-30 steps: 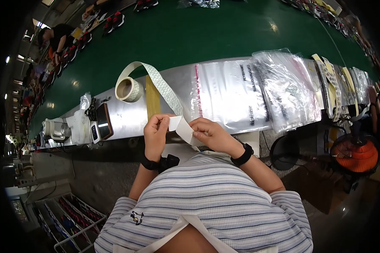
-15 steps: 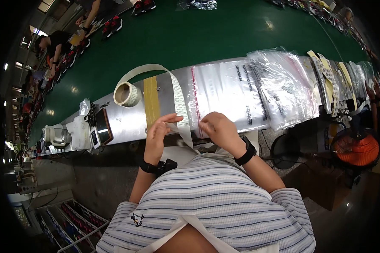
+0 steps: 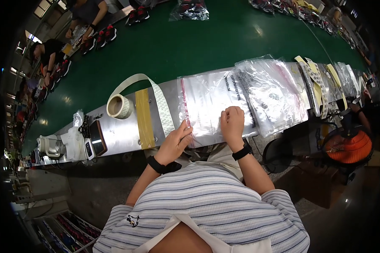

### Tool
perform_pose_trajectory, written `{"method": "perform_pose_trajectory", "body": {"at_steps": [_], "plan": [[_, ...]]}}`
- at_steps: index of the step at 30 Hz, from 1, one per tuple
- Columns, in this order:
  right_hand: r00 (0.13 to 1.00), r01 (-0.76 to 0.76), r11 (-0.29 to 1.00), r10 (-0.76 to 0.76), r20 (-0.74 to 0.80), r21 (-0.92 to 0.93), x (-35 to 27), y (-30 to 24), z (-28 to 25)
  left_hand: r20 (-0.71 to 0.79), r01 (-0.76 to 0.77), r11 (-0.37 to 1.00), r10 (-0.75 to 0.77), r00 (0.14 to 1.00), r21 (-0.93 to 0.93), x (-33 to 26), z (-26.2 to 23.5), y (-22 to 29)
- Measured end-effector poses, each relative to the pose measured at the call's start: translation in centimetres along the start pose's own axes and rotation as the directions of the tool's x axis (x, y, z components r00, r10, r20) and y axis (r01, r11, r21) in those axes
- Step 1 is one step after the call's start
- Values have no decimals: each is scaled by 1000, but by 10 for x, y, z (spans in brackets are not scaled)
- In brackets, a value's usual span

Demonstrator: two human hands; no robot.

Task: Peeling labels from a roll and applying them to plastic bags at a workstation.

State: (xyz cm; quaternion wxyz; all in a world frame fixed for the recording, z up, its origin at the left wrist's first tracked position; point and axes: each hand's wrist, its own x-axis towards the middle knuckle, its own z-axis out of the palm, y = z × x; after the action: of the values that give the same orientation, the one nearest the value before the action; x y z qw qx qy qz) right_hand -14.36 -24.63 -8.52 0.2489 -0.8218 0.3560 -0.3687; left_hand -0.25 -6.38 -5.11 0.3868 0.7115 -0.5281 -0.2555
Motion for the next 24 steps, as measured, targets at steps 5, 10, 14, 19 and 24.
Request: {"method": "perform_pose_trajectory", "body": {"at_steps": [5,10,14,19,24], "plan": [[984,159,984,-164,68,76,2,-4,-6,97,207,804,-184,978,-557,47,-25,18],[991,-62,970,32,130,237,1,-4,-3,404,403,-62,4,915,-913,108,23,4],[887,-462,748,404,226,477,10,8,-41,407,412,-25,-217,887,-911,113,43,-13],[932,-291,768,91,352,571,20,-23,-59,351,502,538,-363,863,-677,131,57,8],[920,147,942,-242,308,300,1,-44,-51,571,568,-99,-11,821,-817,104,25,-9]]}}
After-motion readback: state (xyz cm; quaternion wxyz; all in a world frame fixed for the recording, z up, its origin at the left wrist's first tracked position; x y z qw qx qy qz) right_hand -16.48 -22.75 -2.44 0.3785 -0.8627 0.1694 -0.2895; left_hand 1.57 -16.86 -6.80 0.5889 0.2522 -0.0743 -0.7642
